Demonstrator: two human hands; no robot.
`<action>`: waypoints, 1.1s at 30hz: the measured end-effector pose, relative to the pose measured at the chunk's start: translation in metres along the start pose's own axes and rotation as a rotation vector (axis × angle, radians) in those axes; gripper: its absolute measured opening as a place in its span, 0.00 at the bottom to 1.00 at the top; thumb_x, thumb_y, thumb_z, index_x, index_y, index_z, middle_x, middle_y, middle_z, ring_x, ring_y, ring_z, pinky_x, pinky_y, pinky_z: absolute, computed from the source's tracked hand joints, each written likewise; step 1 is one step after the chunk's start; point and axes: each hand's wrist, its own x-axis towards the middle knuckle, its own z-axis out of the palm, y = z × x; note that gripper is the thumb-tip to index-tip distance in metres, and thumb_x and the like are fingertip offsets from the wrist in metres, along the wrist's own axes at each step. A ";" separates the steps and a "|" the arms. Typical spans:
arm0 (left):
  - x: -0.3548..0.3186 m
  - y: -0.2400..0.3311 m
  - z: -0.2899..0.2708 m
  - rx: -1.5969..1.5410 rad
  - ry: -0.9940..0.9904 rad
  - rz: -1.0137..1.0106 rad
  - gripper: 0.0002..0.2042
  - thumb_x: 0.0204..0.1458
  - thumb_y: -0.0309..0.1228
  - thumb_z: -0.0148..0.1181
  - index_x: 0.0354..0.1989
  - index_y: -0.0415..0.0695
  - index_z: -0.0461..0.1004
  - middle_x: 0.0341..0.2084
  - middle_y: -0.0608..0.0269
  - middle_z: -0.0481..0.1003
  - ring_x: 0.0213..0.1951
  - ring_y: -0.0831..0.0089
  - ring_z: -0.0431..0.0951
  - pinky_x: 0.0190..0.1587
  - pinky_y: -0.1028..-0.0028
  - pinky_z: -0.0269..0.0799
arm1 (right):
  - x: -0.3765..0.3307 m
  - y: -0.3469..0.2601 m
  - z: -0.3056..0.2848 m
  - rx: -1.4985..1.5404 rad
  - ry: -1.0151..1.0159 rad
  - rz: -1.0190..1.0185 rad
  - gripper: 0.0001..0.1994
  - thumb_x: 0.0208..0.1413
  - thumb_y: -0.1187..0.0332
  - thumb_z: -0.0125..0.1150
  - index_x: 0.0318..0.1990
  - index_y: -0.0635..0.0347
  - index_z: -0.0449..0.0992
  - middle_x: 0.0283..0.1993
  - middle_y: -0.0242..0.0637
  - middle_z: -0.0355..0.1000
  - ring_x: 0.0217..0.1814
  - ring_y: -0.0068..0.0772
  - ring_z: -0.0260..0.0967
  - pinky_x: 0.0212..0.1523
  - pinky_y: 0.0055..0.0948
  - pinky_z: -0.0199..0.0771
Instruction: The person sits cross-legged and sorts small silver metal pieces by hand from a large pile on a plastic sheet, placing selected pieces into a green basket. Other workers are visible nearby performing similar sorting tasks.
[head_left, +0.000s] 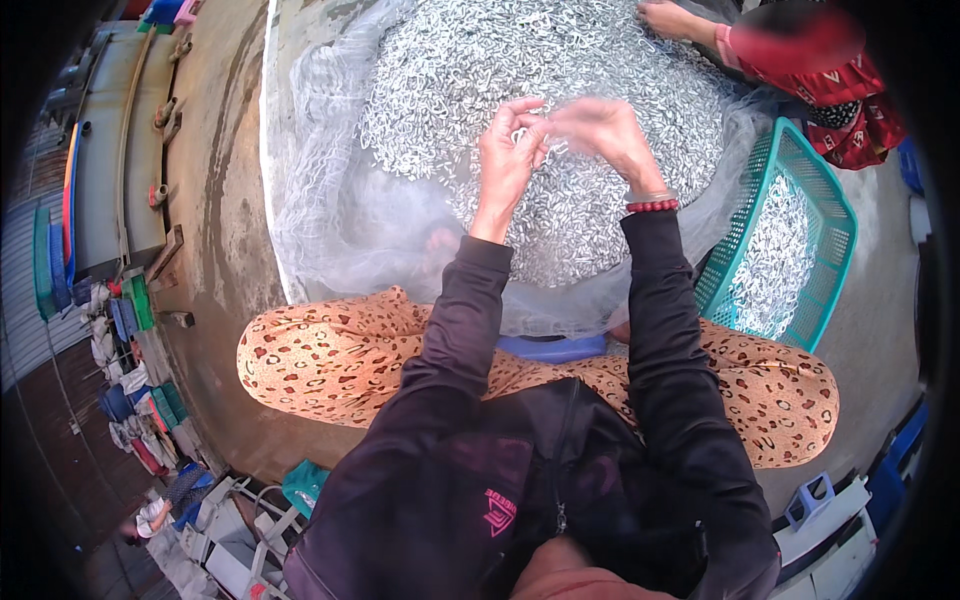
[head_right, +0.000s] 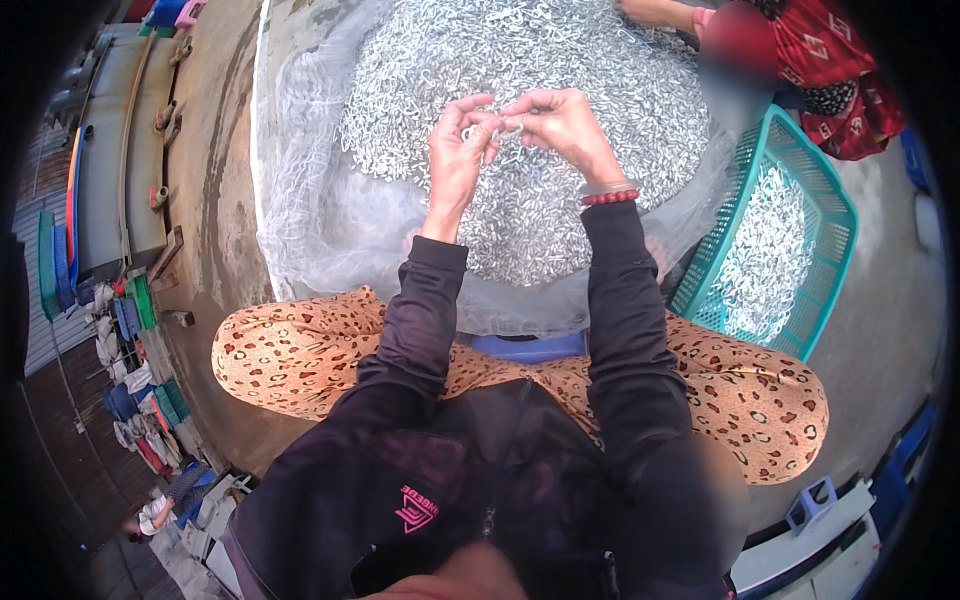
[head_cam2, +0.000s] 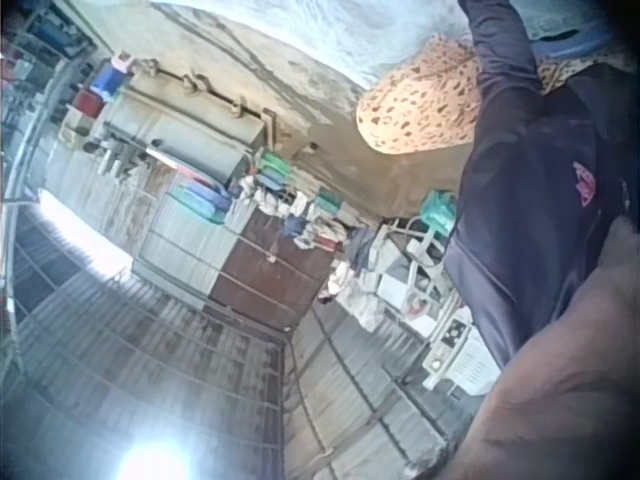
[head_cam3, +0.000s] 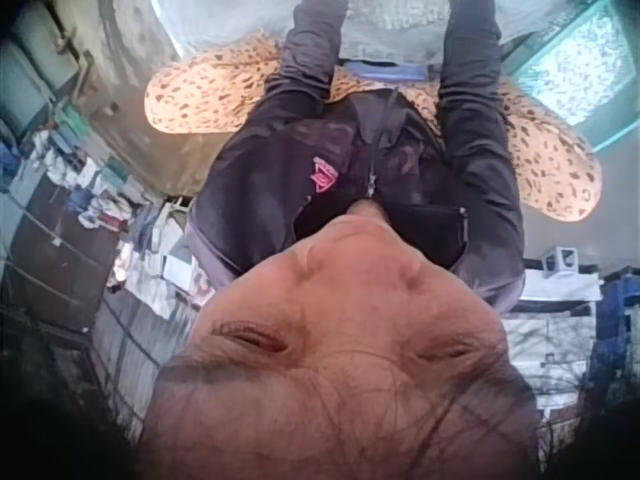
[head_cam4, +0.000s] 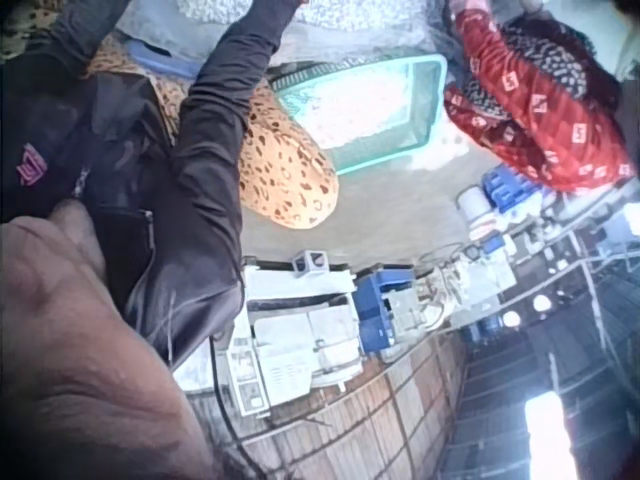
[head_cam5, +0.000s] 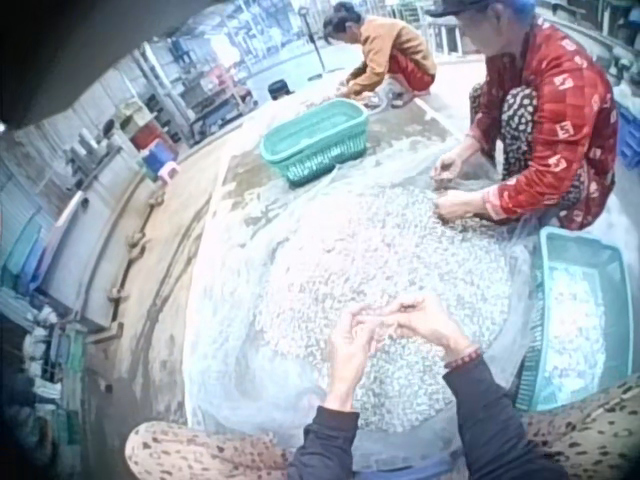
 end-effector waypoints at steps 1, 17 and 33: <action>0.000 0.001 -0.001 0.006 -0.068 0.020 0.15 0.51 0.22 0.57 0.47 0.38 0.66 0.25 0.63 0.72 0.19 0.85 0.68 0.17 0.86 0.60 | 0.000 -0.001 -0.004 0.030 -0.061 0.031 0.05 0.45 0.76 0.64 0.32 0.63 0.79 0.24 0.31 0.74 0.20 0.15 0.65 0.18 0.15 0.61; 0.008 -0.007 -0.004 -0.329 -0.050 -0.177 0.25 0.53 0.25 0.56 0.58 0.35 0.56 0.28 0.62 0.72 0.25 0.81 0.69 0.25 0.83 0.64 | 0.010 0.020 0.038 0.877 0.248 -0.072 0.03 0.51 0.80 0.58 0.34 0.66 0.72 0.29 0.35 0.72 0.28 0.22 0.68 0.27 0.19 0.67; 0.006 -0.012 -0.049 -0.454 -0.031 -0.244 0.10 0.53 0.25 0.51 0.42 0.33 0.68 0.28 0.59 0.70 0.26 0.76 0.68 0.27 0.81 0.64 | 0.013 0.036 -0.023 0.631 0.202 0.051 0.10 0.54 0.75 0.54 0.43 0.69 0.72 0.36 0.39 0.72 0.38 0.33 0.70 0.36 0.27 0.69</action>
